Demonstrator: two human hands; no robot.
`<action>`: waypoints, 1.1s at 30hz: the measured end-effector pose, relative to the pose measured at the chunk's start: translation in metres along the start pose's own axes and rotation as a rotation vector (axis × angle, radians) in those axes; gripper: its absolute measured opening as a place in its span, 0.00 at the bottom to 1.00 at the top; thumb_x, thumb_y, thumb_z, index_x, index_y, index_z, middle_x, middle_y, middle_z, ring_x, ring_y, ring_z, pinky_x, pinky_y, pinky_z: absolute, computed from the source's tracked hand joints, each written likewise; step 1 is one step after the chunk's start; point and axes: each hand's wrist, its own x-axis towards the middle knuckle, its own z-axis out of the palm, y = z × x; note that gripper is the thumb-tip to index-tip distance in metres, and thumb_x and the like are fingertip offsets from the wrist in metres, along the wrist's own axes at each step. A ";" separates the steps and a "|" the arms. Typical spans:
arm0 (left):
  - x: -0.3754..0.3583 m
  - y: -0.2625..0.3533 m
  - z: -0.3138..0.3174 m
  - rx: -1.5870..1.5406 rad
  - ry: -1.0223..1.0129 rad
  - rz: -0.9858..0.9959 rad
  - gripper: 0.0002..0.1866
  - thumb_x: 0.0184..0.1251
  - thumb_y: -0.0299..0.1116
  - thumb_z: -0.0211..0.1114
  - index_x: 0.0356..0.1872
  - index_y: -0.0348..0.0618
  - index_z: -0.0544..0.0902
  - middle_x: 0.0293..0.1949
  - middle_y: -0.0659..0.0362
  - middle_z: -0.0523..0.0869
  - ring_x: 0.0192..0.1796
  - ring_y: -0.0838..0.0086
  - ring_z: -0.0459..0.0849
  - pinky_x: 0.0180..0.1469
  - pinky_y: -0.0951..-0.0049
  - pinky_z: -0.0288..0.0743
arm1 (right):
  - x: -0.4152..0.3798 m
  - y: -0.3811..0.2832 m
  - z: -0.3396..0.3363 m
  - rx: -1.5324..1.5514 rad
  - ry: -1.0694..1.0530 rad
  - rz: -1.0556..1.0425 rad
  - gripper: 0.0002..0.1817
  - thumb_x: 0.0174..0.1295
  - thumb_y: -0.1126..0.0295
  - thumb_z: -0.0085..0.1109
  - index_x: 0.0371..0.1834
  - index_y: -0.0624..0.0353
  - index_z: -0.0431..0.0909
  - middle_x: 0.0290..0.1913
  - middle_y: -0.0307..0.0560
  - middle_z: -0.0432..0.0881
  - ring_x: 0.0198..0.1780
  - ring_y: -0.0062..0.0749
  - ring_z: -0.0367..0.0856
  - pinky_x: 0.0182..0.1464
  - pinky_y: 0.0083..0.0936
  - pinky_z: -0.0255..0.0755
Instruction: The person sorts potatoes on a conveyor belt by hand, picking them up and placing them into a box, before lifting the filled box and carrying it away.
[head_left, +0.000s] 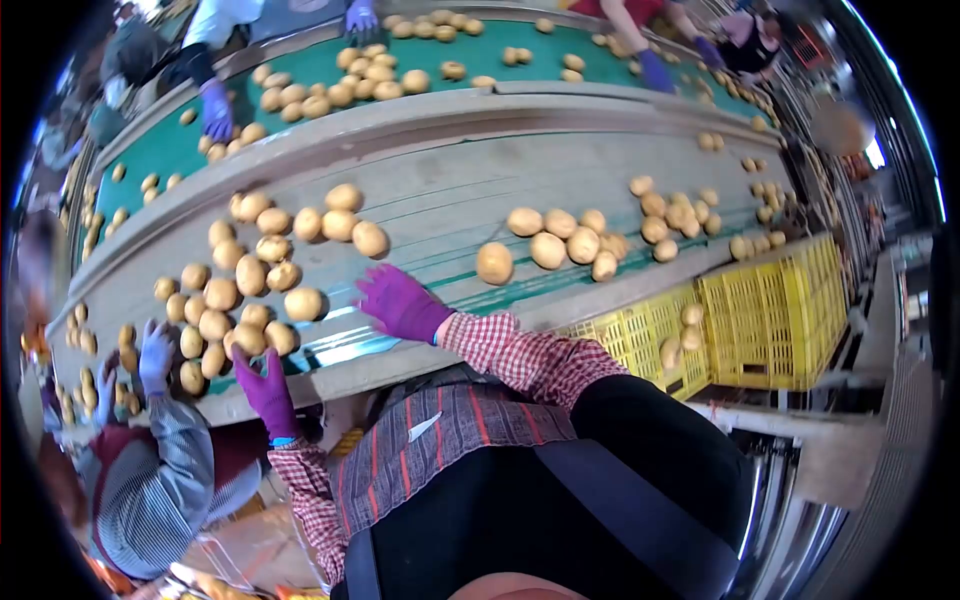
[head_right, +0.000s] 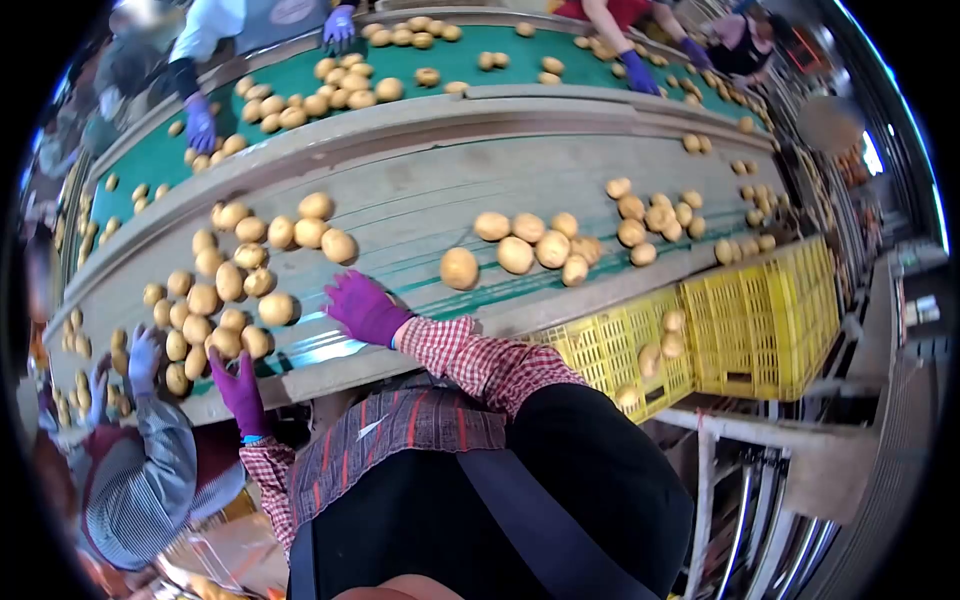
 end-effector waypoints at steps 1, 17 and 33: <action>-0.001 0.010 0.004 0.232 0.061 0.081 0.45 0.75 0.46 0.74 0.83 0.31 0.64 0.79 0.35 0.72 0.78 0.46 0.76 0.76 0.53 0.72 | -0.006 0.022 -0.005 0.038 -0.034 0.087 0.29 0.66 0.57 0.67 0.70 0.50 0.82 0.68 0.53 0.81 0.76 0.56 0.72 0.81 0.59 0.61; -0.086 0.189 0.155 0.043 -0.467 0.449 0.38 0.70 0.40 0.75 0.79 0.39 0.75 0.53 0.44 0.87 0.50 0.51 0.87 0.53 0.53 0.80 | -0.190 0.088 -0.144 0.011 0.054 0.448 0.28 0.67 0.53 0.70 0.68 0.51 0.83 0.77 0.53 0.75 0.81 0.63 0.66 0.79 0.62 0.61; -0.134 0.293 0.238 0.053 -0.626 0.789 0.44 0.55 0.46 0.81 0.71 0.33 0.78 0.55 0.43 0.86 0.51 0.46 0.87 0.52 0.48 0.80 | -0.232 0.138 -0.141 0.192 -0.031 0.260 0.24 0.64 0.66 0.65 0.66 0.47 0.84 0.70 0.44 0.81 0.73 0.48 0.76 0.75 0.55 0.67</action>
